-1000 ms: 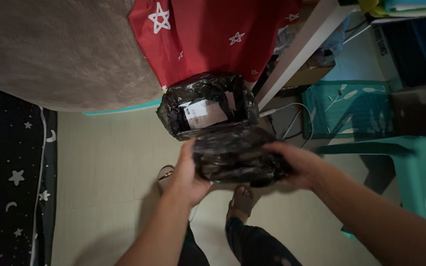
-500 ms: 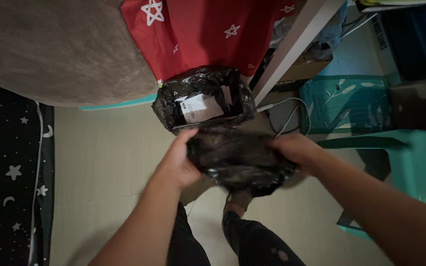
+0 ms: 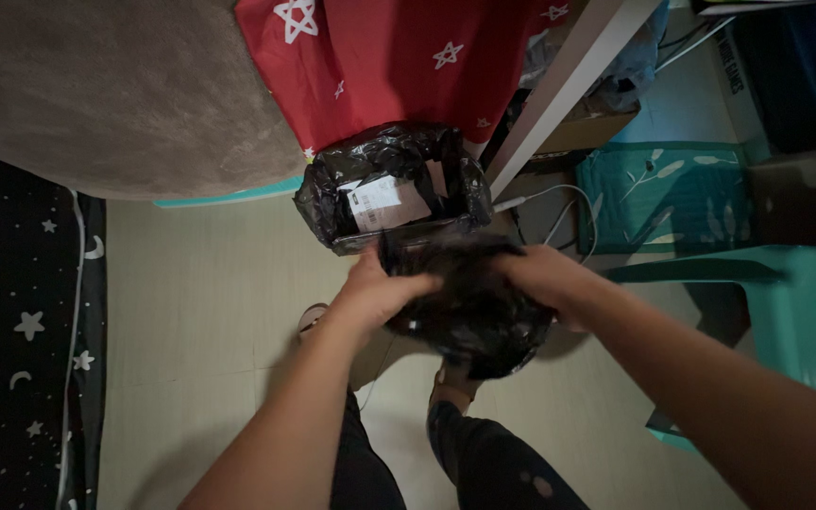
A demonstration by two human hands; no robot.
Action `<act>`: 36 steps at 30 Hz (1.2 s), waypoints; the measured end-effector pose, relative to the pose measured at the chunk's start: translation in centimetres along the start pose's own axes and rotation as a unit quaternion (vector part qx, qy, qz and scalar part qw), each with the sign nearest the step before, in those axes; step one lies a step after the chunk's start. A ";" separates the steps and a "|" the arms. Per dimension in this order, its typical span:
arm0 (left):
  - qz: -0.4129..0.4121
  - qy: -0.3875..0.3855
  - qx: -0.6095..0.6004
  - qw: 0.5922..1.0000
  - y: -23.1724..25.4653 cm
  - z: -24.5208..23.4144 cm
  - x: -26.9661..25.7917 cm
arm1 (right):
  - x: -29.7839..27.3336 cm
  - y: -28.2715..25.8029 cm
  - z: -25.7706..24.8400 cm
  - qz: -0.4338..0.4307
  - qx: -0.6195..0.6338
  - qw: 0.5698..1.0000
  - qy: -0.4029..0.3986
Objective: The person unfolds a black plastic trash bag and lines a red fabric-covered bin with it. They adjust the bag edges around the bin rim and smooth the interior to fit the container.
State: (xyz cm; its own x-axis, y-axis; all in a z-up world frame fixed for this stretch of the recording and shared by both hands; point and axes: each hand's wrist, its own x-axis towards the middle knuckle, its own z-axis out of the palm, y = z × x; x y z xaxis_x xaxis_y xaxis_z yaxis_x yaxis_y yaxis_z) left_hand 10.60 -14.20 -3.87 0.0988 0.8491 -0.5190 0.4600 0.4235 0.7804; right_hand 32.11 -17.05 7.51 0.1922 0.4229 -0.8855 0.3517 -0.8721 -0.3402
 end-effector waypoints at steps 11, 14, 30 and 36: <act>0.124 -0.100 0.235 0.959 6.3 3.9 -6.4 | 1.5 -0.1 1.1 0.014 0.271 0.962 -0.016; 0.017 -0.131 0.409 0.903 6.5 1.9 -6.9 | 2.3 0.1 0.0 0.002 0.212 0.975 0.063; 0.056 0.032 0.229 0.971 5.7 -4.7 -4.8 | 4.3 2.7 0.1 -0.244 -0.312 0.918 0.007; 0.071 0.057 0.103 0.991 4.6 0.3 -2.9 | 2.4 0.8 3.0 -0.290 -0.163 0.941 -0.065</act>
State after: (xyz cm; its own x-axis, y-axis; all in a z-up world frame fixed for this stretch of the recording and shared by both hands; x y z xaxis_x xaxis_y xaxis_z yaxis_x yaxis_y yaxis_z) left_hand 12.66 -14.79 1.06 0.0813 0.9306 -0.3569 0.6197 0.2333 0.7494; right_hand 30.08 -17.49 4.17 -0.2248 0.7523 -0.6192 0.6292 -0.3732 -0.6818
